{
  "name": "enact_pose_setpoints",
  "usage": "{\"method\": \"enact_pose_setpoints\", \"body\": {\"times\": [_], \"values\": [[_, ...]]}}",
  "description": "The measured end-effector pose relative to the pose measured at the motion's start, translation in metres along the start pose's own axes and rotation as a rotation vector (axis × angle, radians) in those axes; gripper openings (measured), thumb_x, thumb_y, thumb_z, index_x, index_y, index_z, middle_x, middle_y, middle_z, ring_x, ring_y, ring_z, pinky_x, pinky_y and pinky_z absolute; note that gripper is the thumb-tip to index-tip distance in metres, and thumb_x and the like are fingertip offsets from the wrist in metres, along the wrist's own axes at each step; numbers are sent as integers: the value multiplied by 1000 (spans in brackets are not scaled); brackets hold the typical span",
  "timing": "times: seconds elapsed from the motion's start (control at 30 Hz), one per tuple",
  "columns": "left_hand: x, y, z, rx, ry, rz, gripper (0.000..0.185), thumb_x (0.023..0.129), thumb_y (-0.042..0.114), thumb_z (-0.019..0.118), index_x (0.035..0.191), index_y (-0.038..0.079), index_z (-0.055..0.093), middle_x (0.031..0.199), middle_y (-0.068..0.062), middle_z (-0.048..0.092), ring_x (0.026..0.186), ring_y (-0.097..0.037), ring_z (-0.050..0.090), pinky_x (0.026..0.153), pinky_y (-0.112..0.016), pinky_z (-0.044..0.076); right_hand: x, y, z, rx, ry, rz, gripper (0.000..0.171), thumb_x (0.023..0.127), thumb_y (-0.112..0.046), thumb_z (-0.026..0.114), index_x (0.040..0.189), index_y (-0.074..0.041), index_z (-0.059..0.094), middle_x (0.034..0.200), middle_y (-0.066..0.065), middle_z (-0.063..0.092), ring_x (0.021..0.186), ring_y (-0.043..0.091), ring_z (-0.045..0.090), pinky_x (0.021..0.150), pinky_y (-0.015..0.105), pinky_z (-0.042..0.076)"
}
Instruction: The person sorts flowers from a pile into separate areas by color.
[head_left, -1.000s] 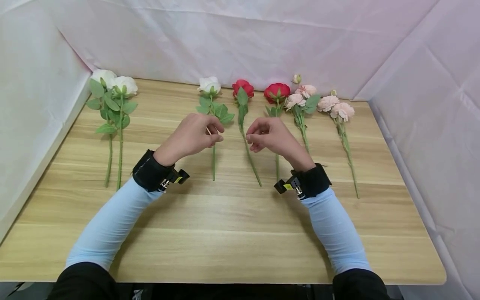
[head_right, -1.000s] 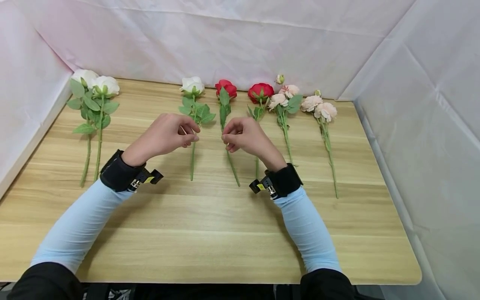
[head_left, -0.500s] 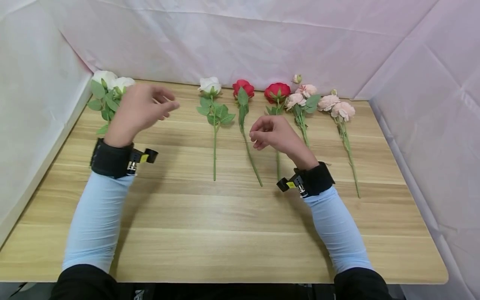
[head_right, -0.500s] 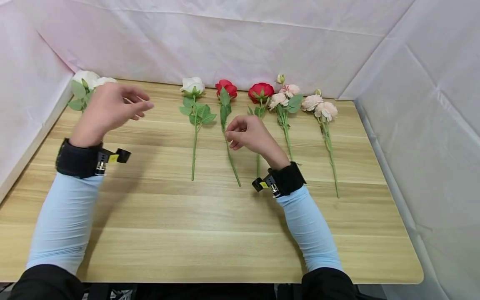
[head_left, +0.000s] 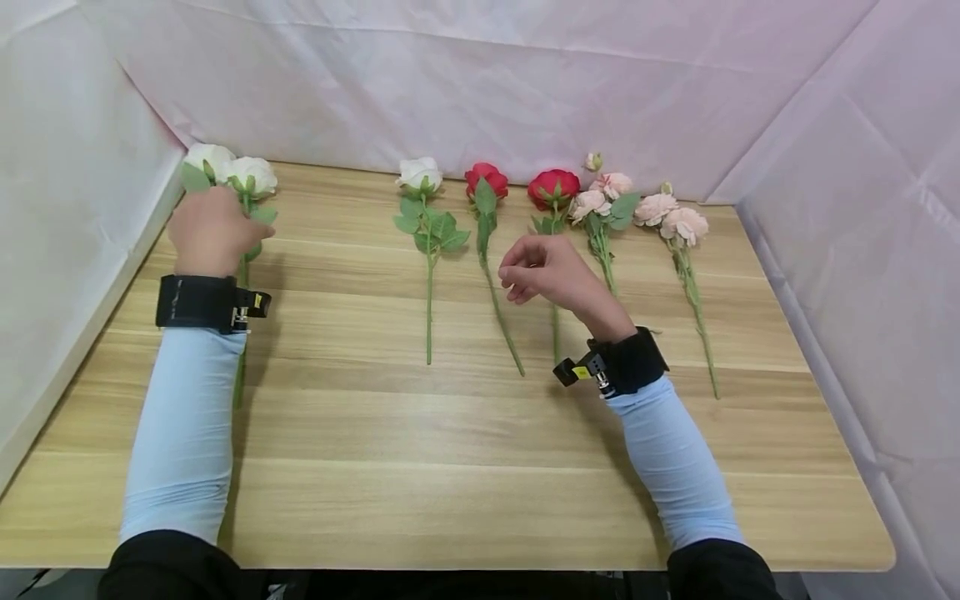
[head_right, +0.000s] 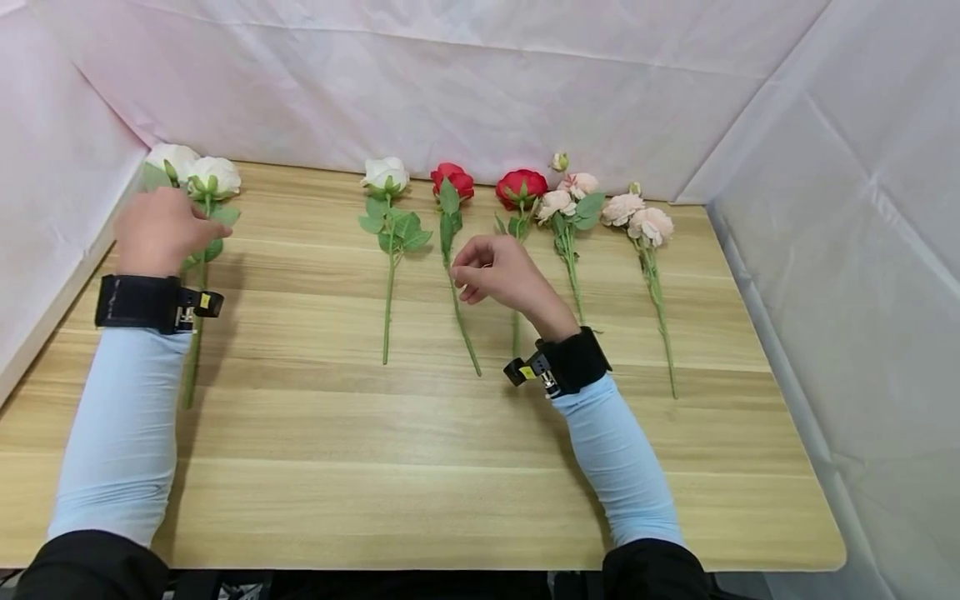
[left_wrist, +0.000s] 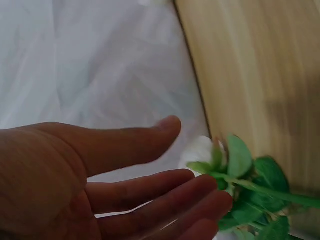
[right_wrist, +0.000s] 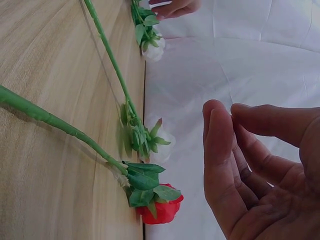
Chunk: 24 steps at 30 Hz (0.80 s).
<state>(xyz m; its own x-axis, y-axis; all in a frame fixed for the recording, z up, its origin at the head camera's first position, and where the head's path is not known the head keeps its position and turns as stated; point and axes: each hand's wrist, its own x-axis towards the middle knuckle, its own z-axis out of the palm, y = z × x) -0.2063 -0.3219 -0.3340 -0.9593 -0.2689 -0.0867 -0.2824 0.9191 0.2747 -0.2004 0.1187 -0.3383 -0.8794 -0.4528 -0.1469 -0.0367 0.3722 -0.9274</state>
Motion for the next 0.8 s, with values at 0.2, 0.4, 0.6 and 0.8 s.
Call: {"method": "enact_pose_setpoints", "body": {"times": [0.2,0.4,0.6,0.8], "values": [[10,-13,10,150,-109,-80,56,92,49,69,90,-6,63,103,-31,60,94,-44,60,68,-49,49,0,1,1,-9,0,-4,11,98,-6,67,105,3,68,91,17,71,73,22,74,76,50,64],[16,-24,24,196,-150,-103,52,94,38,59,112,-12,62,113,-37,62,100,-48,62,78,-54,50,1,0,3,-6,-14,-7,12,98,-6,67,106,4,68,90,17,71,73,22,74,75,48,64],[16,-26,31,153,-136,-110,50,94,31,57,116,-14,60,118,-40,60,104,-51,62,83,-58,53,3,4,3,-7,-22,-14,11,99,-5,65,106,3,68,97,27,70,73,22,74,76,51,64],[13,-21,29,129,-124,-105,53,94,33,58,117,-14,60,119,-41,59,107,-53,61,85,-60,54,2,5,3,-9,-31,-18,14,100,-9,66,107,4,68,96,26,71,73,22,74,73,45,64]]}}
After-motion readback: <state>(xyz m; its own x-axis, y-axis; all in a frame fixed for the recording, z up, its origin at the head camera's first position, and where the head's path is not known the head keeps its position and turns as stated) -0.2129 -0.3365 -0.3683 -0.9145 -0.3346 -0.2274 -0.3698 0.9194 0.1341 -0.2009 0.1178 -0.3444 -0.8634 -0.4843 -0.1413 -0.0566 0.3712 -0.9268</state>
